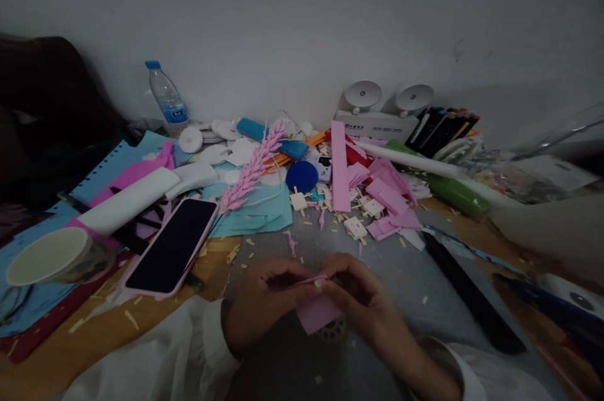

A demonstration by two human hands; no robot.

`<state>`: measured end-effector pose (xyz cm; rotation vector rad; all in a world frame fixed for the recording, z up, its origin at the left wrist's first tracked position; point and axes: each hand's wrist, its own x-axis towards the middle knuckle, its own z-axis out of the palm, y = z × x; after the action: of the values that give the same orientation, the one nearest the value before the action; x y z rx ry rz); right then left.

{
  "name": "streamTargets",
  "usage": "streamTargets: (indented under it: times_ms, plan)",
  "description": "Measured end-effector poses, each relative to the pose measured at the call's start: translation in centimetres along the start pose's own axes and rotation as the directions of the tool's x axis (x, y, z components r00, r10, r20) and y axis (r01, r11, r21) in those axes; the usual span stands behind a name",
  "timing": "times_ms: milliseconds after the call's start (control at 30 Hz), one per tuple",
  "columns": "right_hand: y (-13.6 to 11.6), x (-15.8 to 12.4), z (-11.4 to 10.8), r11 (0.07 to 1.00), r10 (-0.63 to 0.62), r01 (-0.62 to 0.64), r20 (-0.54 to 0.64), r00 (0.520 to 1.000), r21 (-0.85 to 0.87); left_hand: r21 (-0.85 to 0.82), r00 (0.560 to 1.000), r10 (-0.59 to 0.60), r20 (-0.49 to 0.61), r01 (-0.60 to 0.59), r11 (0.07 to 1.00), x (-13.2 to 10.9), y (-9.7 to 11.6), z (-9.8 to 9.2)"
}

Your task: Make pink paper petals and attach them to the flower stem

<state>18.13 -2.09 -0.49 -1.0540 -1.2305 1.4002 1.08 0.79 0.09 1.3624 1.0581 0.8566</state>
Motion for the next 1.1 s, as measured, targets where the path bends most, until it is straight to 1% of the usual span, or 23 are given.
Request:
streamTargets:
  times_ms: [100, 200, 267, 367, 500, 600, 733, 800, 933, 1000, 1100]
  plan:
    - [0.0, 0.1, -0.1, 0.997, -0.08, 0.08, -0.012, 0.997, -0.001, -0.064, 0.999, -0.035, 0.003, 0.035, 0.997, 0.0, -0.3, 0.0]
    - [0.0, 0.2, -0.2, 0.997, -0.081, 0.081, -0.016, 0.997, 0.006, -0.141, 1.0, -0.003, 0.012, 0.004, 0.99, 0.2, -0.6, 0.0]
    - [0.0, 0.3, -0.3, 0.997, -0.076, 0.076, -0.006, 0.997, -0.002, -0.163, 0.999, 0.034, 0.014, -0.031, 0.986, 0.3, -0.7, 0.0]
    - [0.0, 0.4, -0.2, 0.996, -0.09, 0.09, -0.008, 0.996, -0.019, -0.141, 0.998, 0.056, 0.003, -0.055, 0.988, 0.3, -0.6, 0.0]
    - [0.1, 0.3, 0.0, 0.99, -0.118, 0.115, -0.031, 0.992, -0.085, -0.112, 1.0, 0.006, -0.001, -0.007, 0.994, 0.1, -0.4, 0.1]
    - [0.3, 0.2, 0.0, 0.987, -0.124, 0.123, -0.009, 0.992, -0.108, -0.116, 1.0, -0.022, -0.007, 0.021, 0.993, 0.0, -0.4, 0.1]
    - [0.3, 0.2, -0.1, 0.975, -0.15, 0.147, -0.003, 0.989, -0.164, -0.121, 1.0, -0.023, 0.009, 0.023, 0.992, 0.2, -0.5, 0.1]
    - [0.1, 0.3, -0.3, 0.978, -0.119, 0.118, 0.004, 0.993, -0.173, -0.086, 0.999, 0.013, 0.033, -0.01, 0.996, 0.3, -0.5, 0.0]
    - [-0.2, 0.4, -0.7, 0.994, -0.02, 0.024, 0.036, 0.999, -0.111, 0.038, 0.994, 0.086, 0.072, -0.089, 0.995, 0.2, -0.3, -0.2]
    - [-0.3, 0.5, -0.9, 0.995, 0.017, -0.013, 0.037, 0.999, -0.094, 0.072, 0.994, 0.069, 0.085, -0.075, 0.995, 0.1, -0.1, -0.2]
    - [-0.2, 0.6, -1.1, 0.995, 0.04, -0.036, 0.041, 0.998, -0.09, 0.027, 0.994, 0.014, 0.11, -0.017, 1.0, 0.0, 0.1, -0.2]
